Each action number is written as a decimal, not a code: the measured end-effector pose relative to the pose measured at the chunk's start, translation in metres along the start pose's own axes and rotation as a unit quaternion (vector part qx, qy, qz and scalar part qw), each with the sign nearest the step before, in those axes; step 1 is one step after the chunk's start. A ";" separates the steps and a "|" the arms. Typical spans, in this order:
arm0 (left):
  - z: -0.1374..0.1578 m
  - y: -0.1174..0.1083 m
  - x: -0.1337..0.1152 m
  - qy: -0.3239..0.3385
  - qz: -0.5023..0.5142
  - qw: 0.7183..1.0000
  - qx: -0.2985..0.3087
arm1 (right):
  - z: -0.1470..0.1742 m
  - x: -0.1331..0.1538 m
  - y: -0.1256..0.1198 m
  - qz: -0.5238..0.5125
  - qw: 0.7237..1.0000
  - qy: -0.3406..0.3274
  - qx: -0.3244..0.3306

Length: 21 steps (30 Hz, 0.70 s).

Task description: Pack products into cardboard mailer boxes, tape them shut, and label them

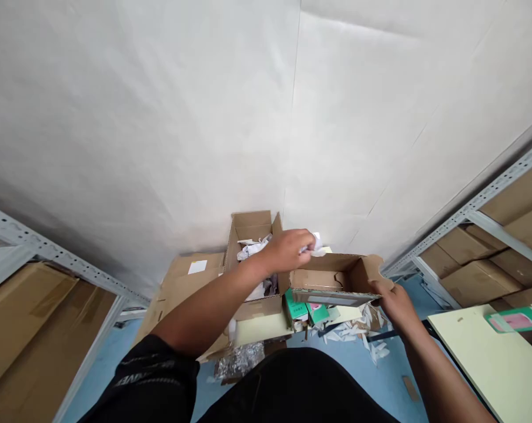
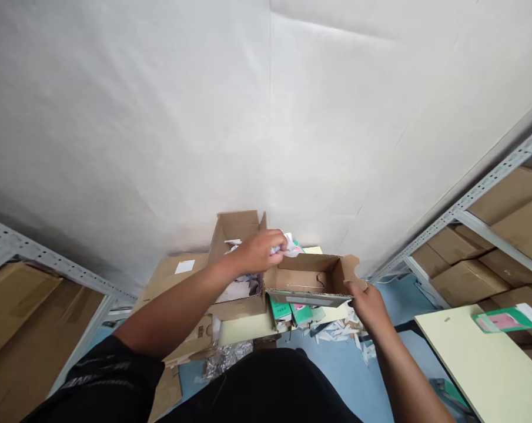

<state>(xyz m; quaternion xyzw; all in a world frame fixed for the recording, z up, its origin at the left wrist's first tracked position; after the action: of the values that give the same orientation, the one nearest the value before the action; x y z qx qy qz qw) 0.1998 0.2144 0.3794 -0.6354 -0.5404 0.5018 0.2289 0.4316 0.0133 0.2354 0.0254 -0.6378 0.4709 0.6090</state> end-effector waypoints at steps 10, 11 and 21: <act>0.028 0.065 -0.031 0.113 -0.019 0.986 0.120 | 0.000 0.000 0.022 -0.021 1.000 -0.013 0.001; 0.033 0.065 -0.030 0.107 -0.012 0.985 0.132 | -0.002 0.000 0.023 -0.016 1.000 -0.018 -0.003; 0.062 0.069 -0.046 0.056 0.050 0.970 0.233 | -0.017 0.002 0.023 -0.003 0.999 -0.035 -0.004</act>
<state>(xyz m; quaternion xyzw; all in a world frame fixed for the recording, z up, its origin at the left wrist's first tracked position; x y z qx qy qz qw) 0.1809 0.1351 0.3158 -0.6177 -0.3625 0.5882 0.3756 0.4295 0.0375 0.2204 0.0419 -0.6603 0.4654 0.5879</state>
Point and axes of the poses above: each hand's wrist, its own z-axis away from the middle knuckle, its own y-axis out of the palm, x = y × z, the point moved 10 cm from there along -z, towards the middle knuckle, and after that the axes turned 1 degree about x, right-handed, at the moved point
